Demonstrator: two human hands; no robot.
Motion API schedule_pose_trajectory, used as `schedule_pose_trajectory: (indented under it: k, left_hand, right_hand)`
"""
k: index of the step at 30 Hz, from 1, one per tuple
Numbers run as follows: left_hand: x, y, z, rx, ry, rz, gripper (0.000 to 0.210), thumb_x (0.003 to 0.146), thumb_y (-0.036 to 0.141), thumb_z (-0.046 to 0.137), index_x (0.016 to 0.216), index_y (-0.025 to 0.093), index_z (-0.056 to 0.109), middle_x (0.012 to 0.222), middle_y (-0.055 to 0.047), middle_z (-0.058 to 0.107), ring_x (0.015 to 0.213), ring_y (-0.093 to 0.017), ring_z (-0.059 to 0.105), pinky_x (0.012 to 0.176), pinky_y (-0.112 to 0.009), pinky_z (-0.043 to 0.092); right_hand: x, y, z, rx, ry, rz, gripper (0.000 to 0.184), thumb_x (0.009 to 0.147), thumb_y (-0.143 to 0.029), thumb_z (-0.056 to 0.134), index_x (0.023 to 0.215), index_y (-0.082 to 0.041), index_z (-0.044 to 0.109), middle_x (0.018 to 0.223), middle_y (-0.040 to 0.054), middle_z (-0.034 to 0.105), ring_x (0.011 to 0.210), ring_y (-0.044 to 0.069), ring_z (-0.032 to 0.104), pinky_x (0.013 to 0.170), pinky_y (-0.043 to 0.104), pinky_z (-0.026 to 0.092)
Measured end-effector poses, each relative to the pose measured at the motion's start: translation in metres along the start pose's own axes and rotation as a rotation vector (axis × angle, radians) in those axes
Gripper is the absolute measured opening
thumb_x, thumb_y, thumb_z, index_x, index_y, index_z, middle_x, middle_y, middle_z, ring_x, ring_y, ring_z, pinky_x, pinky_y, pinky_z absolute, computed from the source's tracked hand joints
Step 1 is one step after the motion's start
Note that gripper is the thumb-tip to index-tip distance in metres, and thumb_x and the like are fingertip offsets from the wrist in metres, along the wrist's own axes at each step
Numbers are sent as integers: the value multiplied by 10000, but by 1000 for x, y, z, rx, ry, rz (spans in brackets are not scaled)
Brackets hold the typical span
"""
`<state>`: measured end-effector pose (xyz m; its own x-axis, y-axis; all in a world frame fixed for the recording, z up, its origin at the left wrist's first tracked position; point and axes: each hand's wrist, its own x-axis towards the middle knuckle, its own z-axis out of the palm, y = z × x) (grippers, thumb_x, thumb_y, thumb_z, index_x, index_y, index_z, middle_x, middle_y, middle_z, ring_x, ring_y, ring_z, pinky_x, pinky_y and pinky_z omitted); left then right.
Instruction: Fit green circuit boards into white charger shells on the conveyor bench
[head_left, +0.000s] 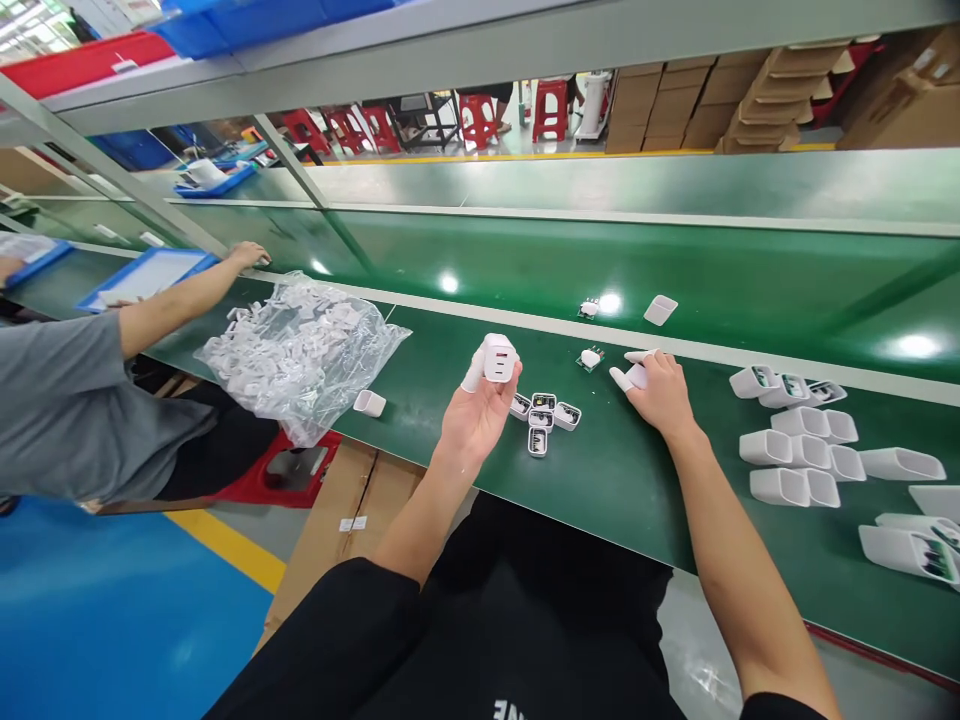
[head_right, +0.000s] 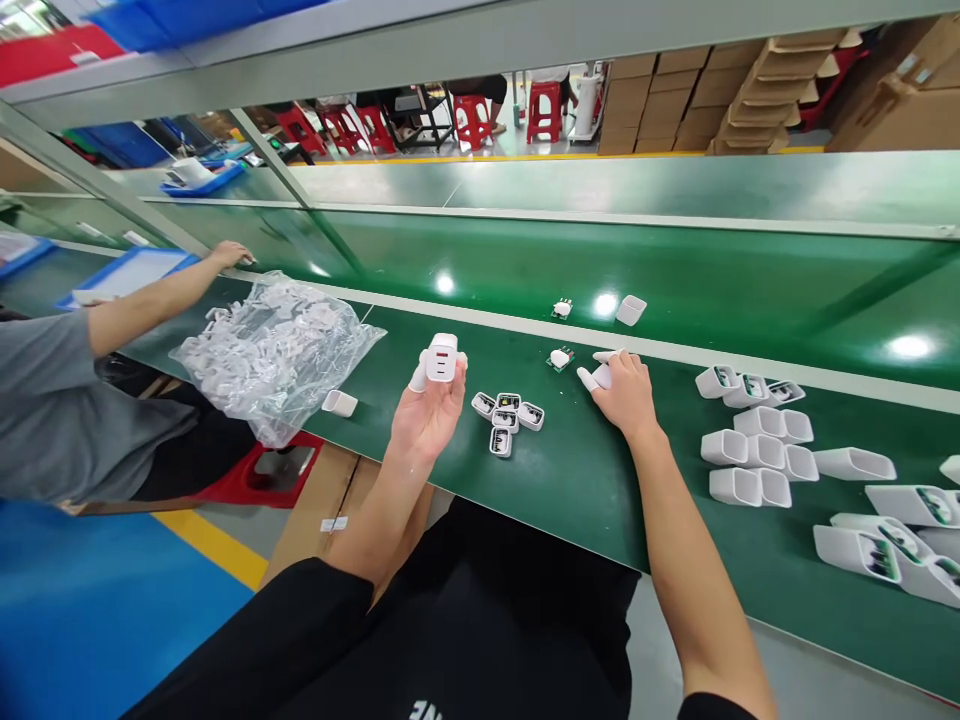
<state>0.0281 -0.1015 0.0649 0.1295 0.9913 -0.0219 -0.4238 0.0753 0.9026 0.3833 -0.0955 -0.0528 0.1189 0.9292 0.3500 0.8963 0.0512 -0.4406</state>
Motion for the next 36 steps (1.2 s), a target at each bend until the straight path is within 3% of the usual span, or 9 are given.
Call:
schedule_pose_trajectory:
  k: [4,8,12,17,20,25,29,33,36]
  left_hand:
    - [-9,14,10,-179,-7,-137,323,1106,545,747,1135,231,819,1358,-104,807,1430,-280,766,1212,-362,699]
    - [-16,25,21,-411,101,-245,239,1148,351,672,1303,216,795,1345,-92,819,1324,-217,816,1147,-293,706]
    - [-8,19,18,-423,137,-169,221,1089,333,755,1274,211,772,1355,-95,823,1232,-212,840,1116,-309,706]
    - [31,-11,-32,193,204,201,541,797,356,1021,1234,237,725,1282,-78,804,1104,-235,836,1047,-410,719]
    - [49,-27,-74,658,275,206,619,807,319,981,1338,233,675,1205,-69,788,1074,-224,830,1094,-440,693]
    - [50,-35,-107,863,225,215,670,803,323,958,1375,237,619,1220,-74,743,1199,-281,796,1218,-543,620]
    - [67,-17,-85,1100,150,432,688,891,454,916,1469,255,600,1430,-134,663,1385,-336,691,1244,-537,580]
    - [134,-5,-27,1344,-213,181,429,1060,552,732,1395,292,664,1369,-87,717,1173,-292,770,1079,-456,624]
    - [198,-14,16,1502,-231,30,572,991,534,822,1429,207,655,1493,-179,668,1279,-383,745,1122,-496,581]
  right_hand:
    - [-1,0,0,-1,7,-1,446,1060,-551,624,1282,-182,745,1229,194,739,1191,416,647,1053,557,501]
    - [-1,1,1,5,20,-5,447,1063,-572,624,1266,-194,750,1206,177,736,1182,404,653,1049,548,498]
    - [-1,1,2,12,36,-8,450,1065,-594,619,1254,-211,762,1191,167,738,1172,397,652,1047,546,500]
    - [-1,-4,-4,-17,27,-15,486,1069,-617,624,1274,-199,760,1225,183,741,1185,413,651,1068,574,520]
    - [-2,-12,-9,-32,-16,-15,468,1065,-605,661,1282,-201,757,1245,182,735,1198,408,665,1063,562,557]
    - [0,-23,-12,-40,-50,-3,388,1087,-548,648,1248,-216,768,1217,158,750,1126,378,721,992,521,611]
    - [13,-32,-10,-62,-84,-41,502,1101,-615,618,1367,-204,728,1237,171,771,1160,390,749,1015,522,616]
    - [38,-47,-2,-109,-146,18,694,1016,-745,700,1442,-197,691,1285,187,772,1196,425,758,969,528,618]
    - [54,-59,5,-99,-194,76,588,999,-746,715,1295,-239,756,1236,156,769,1160,409,772,920,503,612]
